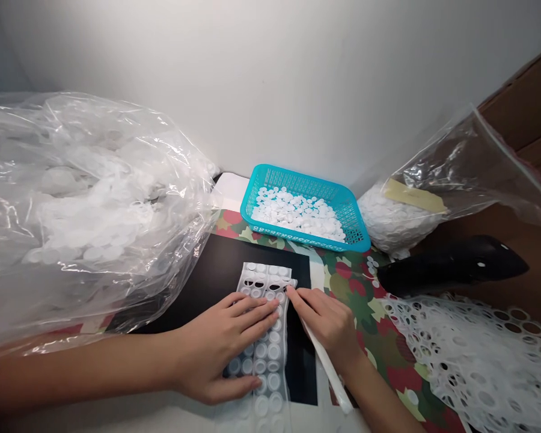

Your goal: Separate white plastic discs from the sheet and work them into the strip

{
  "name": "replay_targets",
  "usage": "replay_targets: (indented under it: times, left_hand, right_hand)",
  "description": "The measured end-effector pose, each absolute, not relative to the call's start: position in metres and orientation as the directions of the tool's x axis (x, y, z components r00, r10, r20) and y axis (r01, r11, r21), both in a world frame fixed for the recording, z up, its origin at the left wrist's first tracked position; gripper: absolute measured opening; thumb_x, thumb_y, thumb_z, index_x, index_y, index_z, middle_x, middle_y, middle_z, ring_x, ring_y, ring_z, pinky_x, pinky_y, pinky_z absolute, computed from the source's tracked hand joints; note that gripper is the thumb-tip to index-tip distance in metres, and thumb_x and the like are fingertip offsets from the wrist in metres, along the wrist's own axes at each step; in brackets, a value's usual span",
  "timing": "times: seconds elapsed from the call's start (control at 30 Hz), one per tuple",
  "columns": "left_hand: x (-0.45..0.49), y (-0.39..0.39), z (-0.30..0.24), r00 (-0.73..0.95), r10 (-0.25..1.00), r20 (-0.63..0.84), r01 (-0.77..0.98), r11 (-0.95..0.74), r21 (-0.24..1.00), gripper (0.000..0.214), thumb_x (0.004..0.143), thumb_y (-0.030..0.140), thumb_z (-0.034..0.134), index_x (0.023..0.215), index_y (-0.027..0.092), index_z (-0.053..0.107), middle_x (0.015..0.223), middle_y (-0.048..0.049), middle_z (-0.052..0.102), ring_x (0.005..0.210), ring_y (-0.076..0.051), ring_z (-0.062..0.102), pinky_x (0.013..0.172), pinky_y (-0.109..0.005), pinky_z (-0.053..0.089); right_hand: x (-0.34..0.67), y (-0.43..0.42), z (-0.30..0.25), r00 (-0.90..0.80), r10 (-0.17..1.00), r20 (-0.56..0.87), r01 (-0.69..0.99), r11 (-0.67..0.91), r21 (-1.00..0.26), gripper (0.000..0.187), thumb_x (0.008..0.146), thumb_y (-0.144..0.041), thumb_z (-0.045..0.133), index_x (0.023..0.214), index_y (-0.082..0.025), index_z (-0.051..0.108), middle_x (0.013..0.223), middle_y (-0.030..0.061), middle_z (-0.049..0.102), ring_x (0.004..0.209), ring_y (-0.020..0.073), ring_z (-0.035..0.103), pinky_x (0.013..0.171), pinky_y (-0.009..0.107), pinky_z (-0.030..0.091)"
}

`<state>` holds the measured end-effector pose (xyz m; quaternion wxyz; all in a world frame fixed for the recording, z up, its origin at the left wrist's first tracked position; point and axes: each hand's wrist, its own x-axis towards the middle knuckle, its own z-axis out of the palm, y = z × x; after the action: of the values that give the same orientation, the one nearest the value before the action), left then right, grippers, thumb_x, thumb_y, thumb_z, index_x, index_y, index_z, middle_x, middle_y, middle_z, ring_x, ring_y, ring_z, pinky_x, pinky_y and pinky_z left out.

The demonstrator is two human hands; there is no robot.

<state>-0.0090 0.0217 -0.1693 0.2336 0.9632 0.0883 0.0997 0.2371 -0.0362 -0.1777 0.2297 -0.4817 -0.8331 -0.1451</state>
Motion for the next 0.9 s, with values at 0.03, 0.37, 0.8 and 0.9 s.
replay_targets:
  times: [0.03, 0.37, 0.8, 0.9]
  left_hand:
    - [-0.009, 0.022, -0.169, 0.966, 0.213, 0.148, 0.123, -0.878, 0.463, 0.074, 0.088, 0.054, 0.039, 0.143, 0.005, 0.031, 0.150, -0.0169, 0.029, 0.133, -0.032, 0.034, 0.111, -0.043, 0.019]
    - [-0.011, 0.021, -0.177, 0.953, 0.229, 0.200, 0.122, -0.891, 0.438, 0.074, 0.089, 0.057, 0.037, 0.142, 0.006, 0.032, 0.149, -0.0156, 0.031, 0.133, -0.030, 0.035, 0.111, -0.041, 0.019]
    - [-0.009, 0.018, -0.175, 0.937, 0.239, 0.255, 0.139, -0.924, 0.355, 0.068, 0.088, 0.053, 0.043, 0.138, 0.006, 0.039, 0.143, -0.0145, 0.042, 0.128, -0.027, 0.039, 0.110, -0.037, 0.022]
    - [-0.009, 0.019, -0.172, 0.941, 0.221, 0.256, 0.126, -0.931, 0.342, 0.063, 0.089, 0.051, 0.041, 0.133, 0.005, 0.044, 0.138, -0.0133, 0.046, 0.124, -0.028, 0.042, 0.108, -0.037, 0.025]
  right_hand:
    - [0.237, -0.036, -0.179, -0.416, 0.742, 0.526, 0.876, 0.481, 0.013, 0.035, 0.087, -0.001, 0.050, 0.115, -0.018, 0.063, 0.090, 0.0075, 0.072, 0.076, 0.0155, 0.068, 0.072, 0.025, 0.050]
    - [0.230, -0.035, -0.174, -0.245, 0.846, 0.474, 0.818, 0.443, -0.366, 0.013, 0.085, -0.012, 0.061, 0.096, -0.019, 0.066, 0.082, 0.0040, 0.072, 0.069, 0.0152, 0.066, 0.068, 0.026, 0.052]
    - [0.235, -0.042, -0.166, -0.317, 0.873, 0.372, 0.644, 0.486, -0.591, 0.019, 0.082, -0.009, 0.063, 0.097, -0.020, 0.067, 0.081, 0.0028, 0.071, 0.070, 0.0142, 0.067, 0.066, 0.023, 0.054]
    - [0.235, -0.040, -0.165, -0.368, 0.841, 0.397, 0.639, 0.539, -0.549, 0.019, 0.083, -0.008, 0.061, 0.098, -0.019, 0.068, 0.081, 0.0041, 0.070, 0.069, 0.0140, 0.067, 0.064, 0.023, 0.054]
